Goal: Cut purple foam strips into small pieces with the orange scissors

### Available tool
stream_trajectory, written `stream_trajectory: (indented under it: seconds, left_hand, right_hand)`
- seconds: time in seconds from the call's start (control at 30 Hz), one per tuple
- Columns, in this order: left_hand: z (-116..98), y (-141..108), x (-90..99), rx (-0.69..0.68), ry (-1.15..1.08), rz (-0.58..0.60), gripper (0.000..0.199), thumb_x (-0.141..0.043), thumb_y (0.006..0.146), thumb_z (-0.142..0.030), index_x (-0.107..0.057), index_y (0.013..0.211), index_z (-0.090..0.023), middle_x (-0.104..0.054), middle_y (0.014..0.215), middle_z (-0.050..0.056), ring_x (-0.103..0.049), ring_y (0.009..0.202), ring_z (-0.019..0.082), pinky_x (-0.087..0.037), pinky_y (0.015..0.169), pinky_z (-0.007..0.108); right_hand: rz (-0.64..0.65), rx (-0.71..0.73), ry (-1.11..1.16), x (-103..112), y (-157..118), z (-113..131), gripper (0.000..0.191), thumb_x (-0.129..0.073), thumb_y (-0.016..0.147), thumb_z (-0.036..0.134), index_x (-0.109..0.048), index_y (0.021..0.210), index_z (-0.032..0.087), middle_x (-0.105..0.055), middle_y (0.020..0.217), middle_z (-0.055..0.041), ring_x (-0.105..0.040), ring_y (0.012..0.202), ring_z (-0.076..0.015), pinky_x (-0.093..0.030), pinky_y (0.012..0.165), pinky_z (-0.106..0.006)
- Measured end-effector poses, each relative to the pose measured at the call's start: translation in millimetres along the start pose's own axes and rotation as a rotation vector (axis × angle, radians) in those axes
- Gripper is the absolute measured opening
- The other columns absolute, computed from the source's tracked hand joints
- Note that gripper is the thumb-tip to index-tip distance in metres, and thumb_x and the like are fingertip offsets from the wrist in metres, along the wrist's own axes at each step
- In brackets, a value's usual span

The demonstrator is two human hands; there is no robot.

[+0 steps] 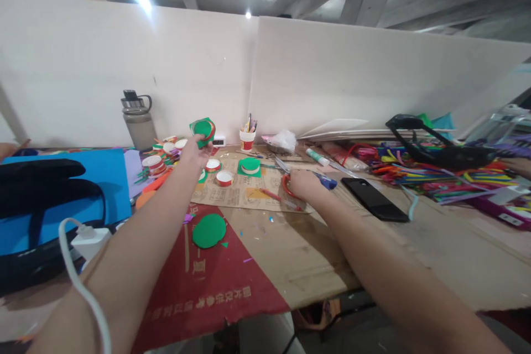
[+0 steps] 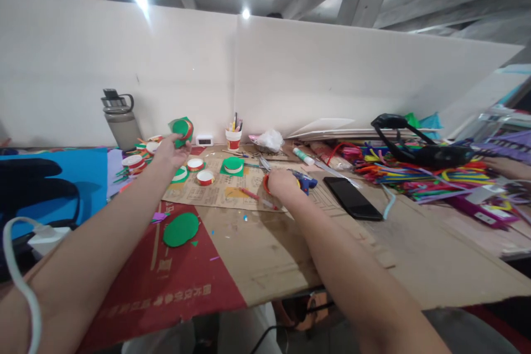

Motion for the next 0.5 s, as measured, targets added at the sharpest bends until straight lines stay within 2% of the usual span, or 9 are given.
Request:
stream_trajectory:
  seconds: [0.13, 0.3, 0.4, 0.5]
  left_hand:
    - [4, 1, -17.4, 0.000, -0.024, 0.024, 0.014, -0.055, 0.077, -0.003, -0.055, 0.076, -0.016, -0.059, 0.069, 0.002, -0.055, 0.058, 0.008, -0.046, 0.048, 0.012]
    - [13, -3, -35.9, 0.007, -0.033, 0.074, 0.012, -0.059, 0.077, -0.007, -0.054, 0.075, -0.018, -0.059, 0.067, 0.000, -0.054, 0.054, 0.007, -0.044, 0.047, 0.013]
    - [21, -5, -41.0, 0.001, -0.004, 0.110, 0.012, -0.062, 0.075, -0.007, -0.055, 0.074, -0.017, -0.058, 0.064, -0.001, -0.053, 0.052, 0.007, -0.042, 0.046, 0.015]
    - [27, -7, -43.1, -0.039, 0.044, 0.154, 0.013, -0.063, 0.073, -0.006, -0.056, 0.074, -0.017, -0.058, 0.062, -0.002, -0.051, 0.051, 0.007, -0.039, 0.044, 0.015]
  right_hand:
    - [-0.047, -0.053, 0.037, 2, 2, -4, 0.040, -0.046, 0.092, 0.021, -0.052, 0.127, 0.003, -0.064, 0.114, -0.0264, -0.063, 0.110, -0.0324, -0.047, 0.086, -0.039]
    - [-0.175, -0.105, 0.140, 11, 3, -22, 0.048, -0.052, 0.085, 0.017, -0.047, 0.131, 0.002, -0.065, 0.111, -0.0262, -0.064, 0.107, -0.0339, -0.047, 0.084, -0.038]
    - [-0.325, -0.118, 0.295, 18, 6, -37, 0.048, -0.053, 0.085, 0.019, -0.050, 0.132, 0.008, -0.067, 0.109, -0.0226, -0.064, 0.104, -0.0322, -0.047, 0.084, -0.037]
    - [-0.507, -0.102, 0.554, 26, 5, -46, 0.044, -0.054, 0.084, 0.024, -0.054, 0.128, 0.016, -0.069, 0.103, -0.0148, -0.066, 0.096, -0.0283, -0.048, 0.082, -0.036]
Point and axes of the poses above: each hand's wrist, its own y-axis towards the middle knuckle, its own x-axis out of the back of the hand, z = x × y, the point moved 5 cm from there along y, towards the middle knuckle
